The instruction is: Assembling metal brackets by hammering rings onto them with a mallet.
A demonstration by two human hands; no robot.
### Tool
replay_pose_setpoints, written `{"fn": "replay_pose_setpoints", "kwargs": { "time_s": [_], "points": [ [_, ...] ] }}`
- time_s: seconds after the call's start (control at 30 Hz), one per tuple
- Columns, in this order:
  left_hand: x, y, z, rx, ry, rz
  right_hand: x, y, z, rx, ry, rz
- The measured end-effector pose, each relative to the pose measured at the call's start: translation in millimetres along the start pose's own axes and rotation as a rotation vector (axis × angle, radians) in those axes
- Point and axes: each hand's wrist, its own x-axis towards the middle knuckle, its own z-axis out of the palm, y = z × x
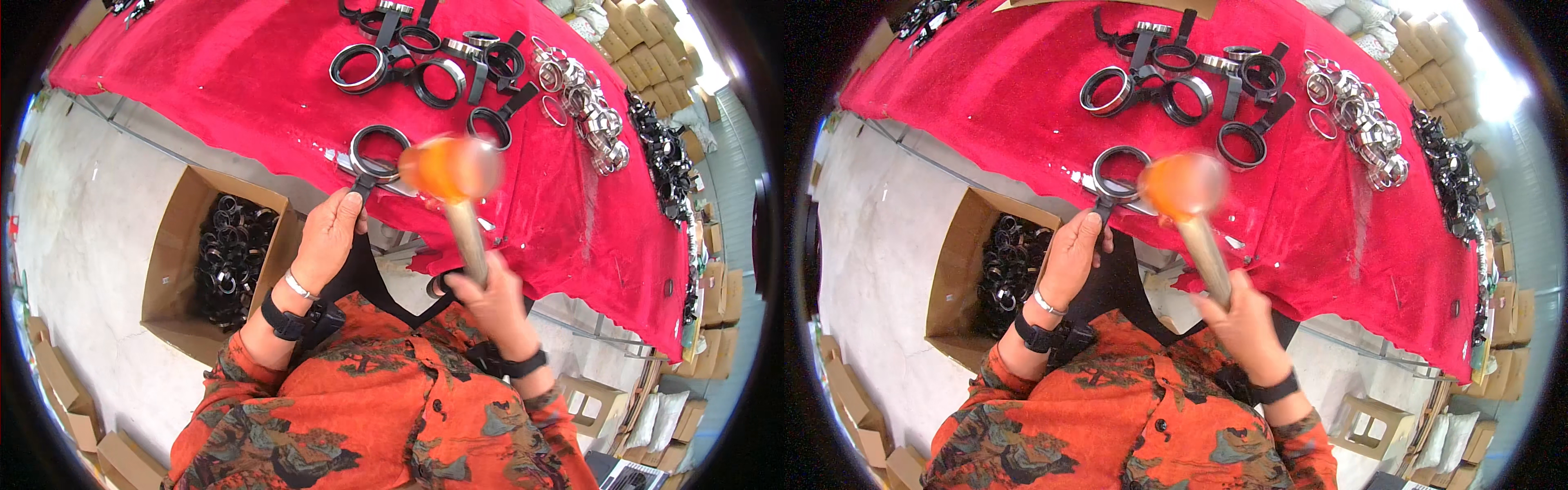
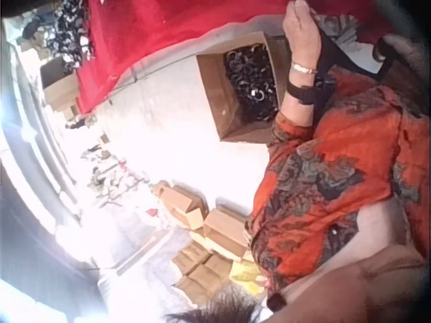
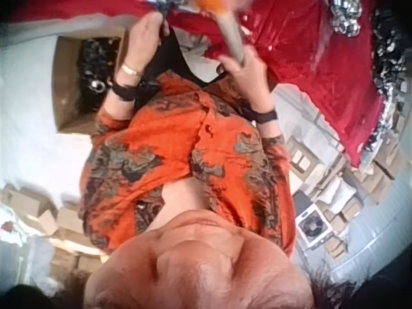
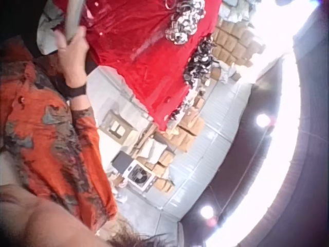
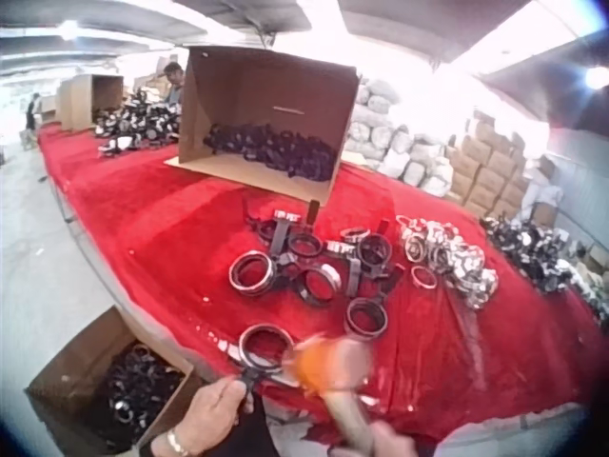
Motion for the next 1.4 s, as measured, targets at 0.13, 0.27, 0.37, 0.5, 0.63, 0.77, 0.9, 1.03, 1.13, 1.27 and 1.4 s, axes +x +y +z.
{"fn": "replay_pose_setpoints", "kwargs": {
  "time_s": [0.13,0.27,0.37,0.5,0.63,0.77,0.9,1.03,1.13,1.27,1.4],
  "points": [
    [3.3,5.0,-2.0,0.082,-0.009,-0.003,3.9,-15.9,-16.2,0.336,-0.057,0.194],
    [-3.2,-2.2,-1.5,0.011,0.019,0.032,-2.7,-41.7,-32.5,0.284,0.027,-0.065],
    [-0.1,0.3,0.2,-0.014,0.003,0.016,2.3,-31.8,-11.5,-0.136,0.051,-0.119],
    [13.2,-3.6,-2.5,-0.001,0.003,-0.019,23.2,-50.8,-19.9,-0.066,-0.019,-0.115],
    [5.6,-5.9,-5.7,0.045,0.023,-0.053,27.3,-92.0,-27.8,0.157,0.061,-0.186],
    [5.3,-11.2,-3.2,0.059,0.055,0.023,51.0,-80.5,-8.1,-0.341,-0.051,-0.396],
    [8.0,-5.9,3.5,0.090,0.023,0.000,88.6,-85.4,-21.8,-0.170,-0.071,-0.289],
    [2.9,-10.5,0.2,0.097,0.040,0.007,71.9,-98.7,-43.9,-0.071,0.030,-0.144],
    [2.4,-6.5,2.1,0.028,0.022,0.026,70.9,-56.2,-30.3,-0.211,0.020,-0.169],
    [10.1,-2.4,-11.1,0.069,-0.011,-0.015,77.4,-56.6,-38.8,0.081,-0.200,0.131],
    [3.9,4.9,-26.1,0.587,0.156,0.375,47.3,-36.5,-47.6,0.250,-0.217,0.237]
  ]
}}
